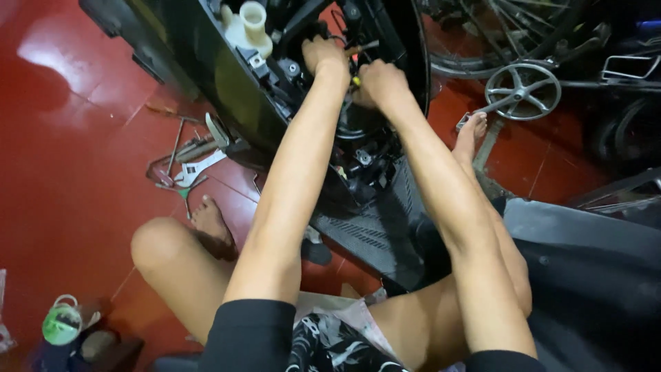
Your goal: Servicing a motorcycle engine by cleaning internal components with a brush and inspecting parts.
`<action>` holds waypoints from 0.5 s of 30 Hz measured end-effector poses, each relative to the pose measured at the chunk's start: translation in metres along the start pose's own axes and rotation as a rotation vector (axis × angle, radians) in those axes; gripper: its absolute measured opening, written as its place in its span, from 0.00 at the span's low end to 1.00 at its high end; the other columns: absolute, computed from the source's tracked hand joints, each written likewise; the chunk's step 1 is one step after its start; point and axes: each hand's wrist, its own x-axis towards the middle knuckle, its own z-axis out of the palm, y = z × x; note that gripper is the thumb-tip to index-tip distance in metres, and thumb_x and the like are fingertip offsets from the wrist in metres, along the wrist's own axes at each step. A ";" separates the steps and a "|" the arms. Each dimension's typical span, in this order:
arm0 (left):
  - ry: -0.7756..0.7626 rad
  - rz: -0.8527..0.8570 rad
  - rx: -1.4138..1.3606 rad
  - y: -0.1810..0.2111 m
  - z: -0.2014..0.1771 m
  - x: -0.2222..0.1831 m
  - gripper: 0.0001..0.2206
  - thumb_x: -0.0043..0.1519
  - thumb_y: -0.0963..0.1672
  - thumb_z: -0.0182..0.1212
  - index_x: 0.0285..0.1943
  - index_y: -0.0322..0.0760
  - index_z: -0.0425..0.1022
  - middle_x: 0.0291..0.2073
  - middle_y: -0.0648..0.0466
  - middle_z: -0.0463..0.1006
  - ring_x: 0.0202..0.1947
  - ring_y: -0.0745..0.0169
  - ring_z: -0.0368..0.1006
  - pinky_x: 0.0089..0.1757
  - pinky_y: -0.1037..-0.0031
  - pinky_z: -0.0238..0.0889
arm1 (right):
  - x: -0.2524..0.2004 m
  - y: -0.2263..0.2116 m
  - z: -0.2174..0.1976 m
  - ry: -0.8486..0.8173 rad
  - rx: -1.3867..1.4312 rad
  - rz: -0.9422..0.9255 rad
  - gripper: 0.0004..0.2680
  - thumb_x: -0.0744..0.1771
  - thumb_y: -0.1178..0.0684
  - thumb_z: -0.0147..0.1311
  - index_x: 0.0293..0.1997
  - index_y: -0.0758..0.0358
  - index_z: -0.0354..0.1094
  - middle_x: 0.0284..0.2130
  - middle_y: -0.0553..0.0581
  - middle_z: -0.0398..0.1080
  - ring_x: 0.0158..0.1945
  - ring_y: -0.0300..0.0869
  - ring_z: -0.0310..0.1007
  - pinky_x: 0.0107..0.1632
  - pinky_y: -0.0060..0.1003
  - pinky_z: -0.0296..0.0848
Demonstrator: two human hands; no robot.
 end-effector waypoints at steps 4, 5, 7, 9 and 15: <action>-0.094 0.000 -0.008 0.003 0.002 0.006 0.21 0.70 0.52 0.48 0.72 0.53 0.66 0.67 0.57 0.69 0.66 0.53 0.61 0.55 0.59 0.54 | 0.012 0.019 0.071 0.243 -0.148 -0.189 0.11 0.66 0.49 0.51 0.46 0.64 0.73 0.36 0.72 0.74 0.35 0.66 0.78 0.33 0.59 0.78; -0.083 -0.033 -0.052 0.002 0.008 0.013 0.21 0.70 0.52 0.46 0.72 0.53 0.67 0.67 0.58 0.70 0.66 0.55 0.61 0.54 0.61 0.54 | 0.016 0.025 0.100 0.331 -0.224 -0.265 0.08 0.67 0.55 0.47 0.44 0.58 0.73 0.31 0.68 0.74 0.29 0.60 0.79 0.26 0.53 0.78; -0.084 -0.020 -0.025 -0.001 0.001 0.002 0.21 0.70 0.50 0.49 0.72 0.51 0.66 0.67 0.56 0.69 0.66 0.52 0.61 0.54 0.60 0.55 | 0.005 0.009 0.100 0.382 -0.245 -0.311 0.07 0.65 0.56 0.47 0.38 0.57 0.75 0.28 0.62 0.76 0.28 0.58 0.79 0.25 0.52 0.75; -0.087 -0.001 0.001 0.001 -0.004 0.002 0.21 0.69 0.47 0.52 0.72 0.48 0.66 0.67 0.54 0.69 0.66 0.50 0.62 0.55 0.59 0.57 | 0.008 0.001 0.107 0.429 -0.267 -0.353 0.08 0.64 0.57 0.47 0.32 0.56 0.76 0.24 0.56 0.77 0.26 0.57 0.79 0.23 0.52 0.73; -0.056 -0.022 -0.097 -0.002 0.009 0.026 0.19 0.70 0.46 0.44 0.69 0.52 0.71 0.66 0.60 0.72 0.66 0.56 0.64 0.55 0.62 0.56 | 0.001 -0.018 0.102 0.940 -0.527 -0.350 0.03 0.61 0.50 0.53 0.35 0.49 0.70 0.28 0.52 0.63 0.31 0.47 0.63 0.21 0.39 0.56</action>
